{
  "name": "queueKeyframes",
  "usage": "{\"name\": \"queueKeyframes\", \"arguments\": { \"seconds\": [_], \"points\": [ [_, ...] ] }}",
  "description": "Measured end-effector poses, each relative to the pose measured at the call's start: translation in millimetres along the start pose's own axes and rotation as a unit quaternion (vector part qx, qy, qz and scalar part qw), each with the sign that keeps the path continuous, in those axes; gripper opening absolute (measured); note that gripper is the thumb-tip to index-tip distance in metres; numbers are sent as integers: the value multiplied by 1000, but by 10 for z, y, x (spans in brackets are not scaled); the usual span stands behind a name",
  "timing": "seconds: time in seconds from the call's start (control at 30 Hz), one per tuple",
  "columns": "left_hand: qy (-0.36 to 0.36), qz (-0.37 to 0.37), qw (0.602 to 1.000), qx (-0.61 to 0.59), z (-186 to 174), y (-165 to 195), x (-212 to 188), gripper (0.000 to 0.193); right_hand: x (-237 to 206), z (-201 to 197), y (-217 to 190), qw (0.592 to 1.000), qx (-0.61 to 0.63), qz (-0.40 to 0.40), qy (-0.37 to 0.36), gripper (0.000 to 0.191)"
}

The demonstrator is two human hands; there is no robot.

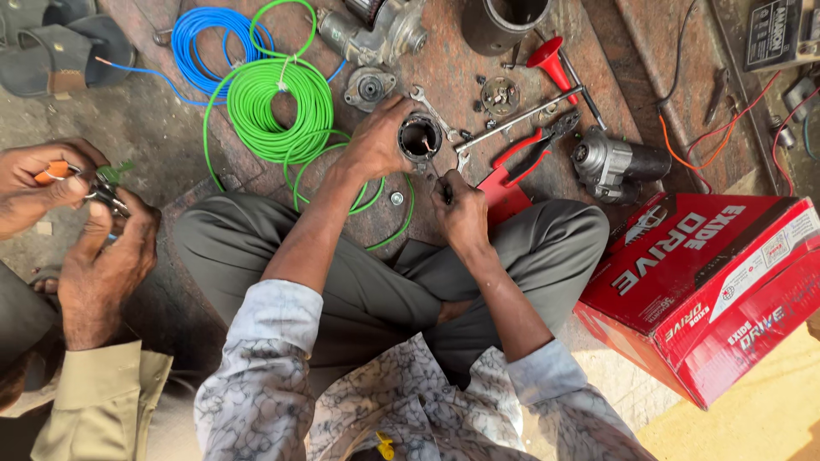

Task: The person sits on the ground repairing a starter motor assembly. They strip the insulation from a green wire with pliers, twist the wire ends, and solder the connection using a soldering iron while another person nearby handles keys and small parts.

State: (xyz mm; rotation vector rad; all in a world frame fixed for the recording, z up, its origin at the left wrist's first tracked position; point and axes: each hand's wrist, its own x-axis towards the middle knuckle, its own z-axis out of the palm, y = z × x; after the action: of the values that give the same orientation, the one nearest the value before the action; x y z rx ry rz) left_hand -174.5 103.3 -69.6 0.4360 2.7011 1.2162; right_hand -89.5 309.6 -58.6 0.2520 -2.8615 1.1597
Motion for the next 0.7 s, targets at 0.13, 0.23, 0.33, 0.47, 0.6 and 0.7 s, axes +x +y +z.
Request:
{"name": "queueKeyframes", "arguments": {
  "seconds": [0.13, 0.23, 0.33, 0.47, 0.6, 0.7],
  "points": [
    [20, 15, 1000, 8, 63, -41, -30, 106, -10, 11, 87, 999, 7, -35, -14, 22],
    [-13, -10, 1000, -24, 25, -39, -40, 104, -49, -33, 96, 975, 198, 74, -64, 11],
    [-25, -2, 999, -33, -21, -21, -50, 100, -72, -85, 68, 964, 238, 102, -54, 9],
    [-14, 4, 1000, -15, -20, 0, -51, 104, -3, -35, 19, 982, 151, 95, -65, 12],
    [-12, 2, 1000, -20, -17, 16, -52, 103, 53, 39, 17, 979, 179, 76, -65, 9],
    [-16, -7, 1000, -9, -44, 48, -70, 105, 24, 56, 37, 970, 215, 90, -63, 7]
  ]
}}
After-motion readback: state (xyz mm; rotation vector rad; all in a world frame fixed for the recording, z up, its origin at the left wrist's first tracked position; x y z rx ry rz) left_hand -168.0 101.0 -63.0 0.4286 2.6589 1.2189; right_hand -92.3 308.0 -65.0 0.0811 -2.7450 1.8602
